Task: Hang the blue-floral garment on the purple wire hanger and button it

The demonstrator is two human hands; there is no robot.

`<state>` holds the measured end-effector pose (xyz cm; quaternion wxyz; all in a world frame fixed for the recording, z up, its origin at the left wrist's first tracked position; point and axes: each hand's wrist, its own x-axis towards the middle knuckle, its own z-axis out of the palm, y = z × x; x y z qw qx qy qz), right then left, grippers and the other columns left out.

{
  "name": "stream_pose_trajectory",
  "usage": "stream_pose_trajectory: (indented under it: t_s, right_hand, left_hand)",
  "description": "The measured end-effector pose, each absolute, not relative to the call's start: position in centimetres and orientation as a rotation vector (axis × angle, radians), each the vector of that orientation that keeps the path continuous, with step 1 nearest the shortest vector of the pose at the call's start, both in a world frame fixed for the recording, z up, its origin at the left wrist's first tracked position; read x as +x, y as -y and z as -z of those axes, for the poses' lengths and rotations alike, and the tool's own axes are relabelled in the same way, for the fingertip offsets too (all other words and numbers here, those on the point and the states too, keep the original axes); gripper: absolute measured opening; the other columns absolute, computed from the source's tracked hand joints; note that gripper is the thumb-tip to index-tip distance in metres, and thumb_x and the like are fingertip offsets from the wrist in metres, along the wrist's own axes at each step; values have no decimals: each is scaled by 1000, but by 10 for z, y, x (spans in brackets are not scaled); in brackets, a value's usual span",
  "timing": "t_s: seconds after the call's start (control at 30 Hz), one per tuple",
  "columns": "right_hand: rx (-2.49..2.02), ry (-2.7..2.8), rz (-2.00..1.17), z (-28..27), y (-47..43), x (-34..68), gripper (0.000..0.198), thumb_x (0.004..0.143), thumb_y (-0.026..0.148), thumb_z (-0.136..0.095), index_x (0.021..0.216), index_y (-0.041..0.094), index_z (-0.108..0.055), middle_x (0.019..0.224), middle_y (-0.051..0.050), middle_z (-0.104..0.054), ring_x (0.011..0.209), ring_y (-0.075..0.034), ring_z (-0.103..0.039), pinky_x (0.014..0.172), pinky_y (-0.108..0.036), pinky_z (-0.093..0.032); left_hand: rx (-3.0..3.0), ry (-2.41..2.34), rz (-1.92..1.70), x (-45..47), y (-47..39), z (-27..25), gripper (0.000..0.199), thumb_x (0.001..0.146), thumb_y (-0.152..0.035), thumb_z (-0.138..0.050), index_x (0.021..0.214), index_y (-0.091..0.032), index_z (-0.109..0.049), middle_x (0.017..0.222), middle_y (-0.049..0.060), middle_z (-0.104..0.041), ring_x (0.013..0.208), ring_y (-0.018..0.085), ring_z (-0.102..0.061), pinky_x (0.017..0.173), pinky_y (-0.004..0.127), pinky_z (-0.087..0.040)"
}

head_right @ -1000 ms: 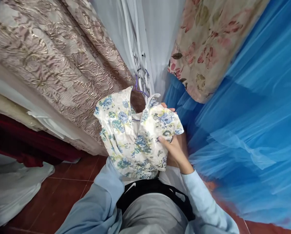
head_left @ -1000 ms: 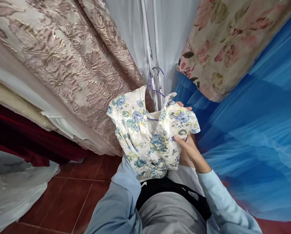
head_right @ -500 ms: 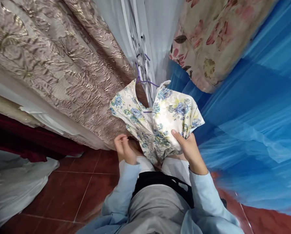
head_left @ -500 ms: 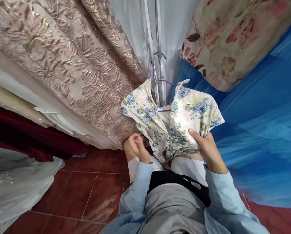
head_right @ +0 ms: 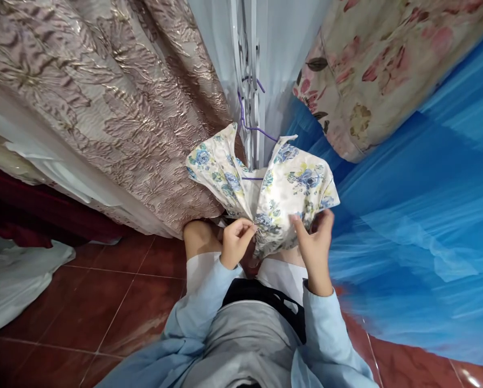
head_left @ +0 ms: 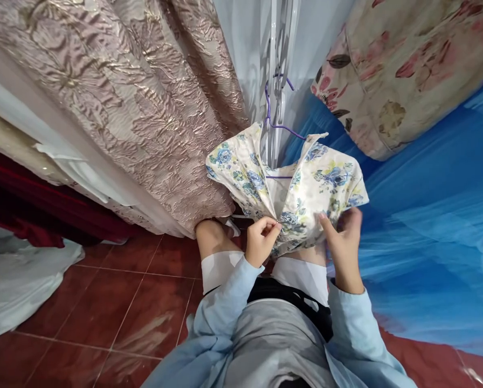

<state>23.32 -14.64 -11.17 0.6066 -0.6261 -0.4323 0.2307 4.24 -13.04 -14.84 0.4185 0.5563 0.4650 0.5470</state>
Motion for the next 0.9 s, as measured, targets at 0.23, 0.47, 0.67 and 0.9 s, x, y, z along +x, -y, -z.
stream_pose_trajectory:
  t_s: [0.23,0.47,0.67,0.9]
  right_hand:
    - [-1418,1480,-844,114,167,203,35,94,50,-61,83,18,-70,79,-5,-67,72,-19,-59,68,-30,-46]
    - [-1350,1368,-1121,130,163,163,43,87,55,-68,64,19,-59,60,0,-58,57,-15,-51,56,-27,-40]
    - [-1317,1291,-1181,128,164,169,43,83,58,-72,68,19,-63,62,-1,-62,58,-15,-55,57,-27,-45]
    - [-1251,1240,-1393,121,167,174,35,81,49,-73,66,19,-67,64,-5,-71,62,-17,-63,65,-29,-51]
  left_hand:
    - [1326,-1174,-1235,29,165,145,26,87,-31,-66,68,-16,-56,57,-4,-46,54,8,-41,54,22,-33]
    - [1679,-1174,-1231,20,168,146,20,91,-23,-62,74,-18,-53,61,-5,-45,55,8,-40,56,23,-34]
    - [1904,-1181,-1350,19,154,161,19,86,-21,-67,103,-20,-60,102,7,-65,97,20,-62,85,32,-50]
    - [1904,-1241,-1439,33,153,171,8,92,-20,-60,85,-21,-62,84,5,-69,84,19,-65,79,32,-50]
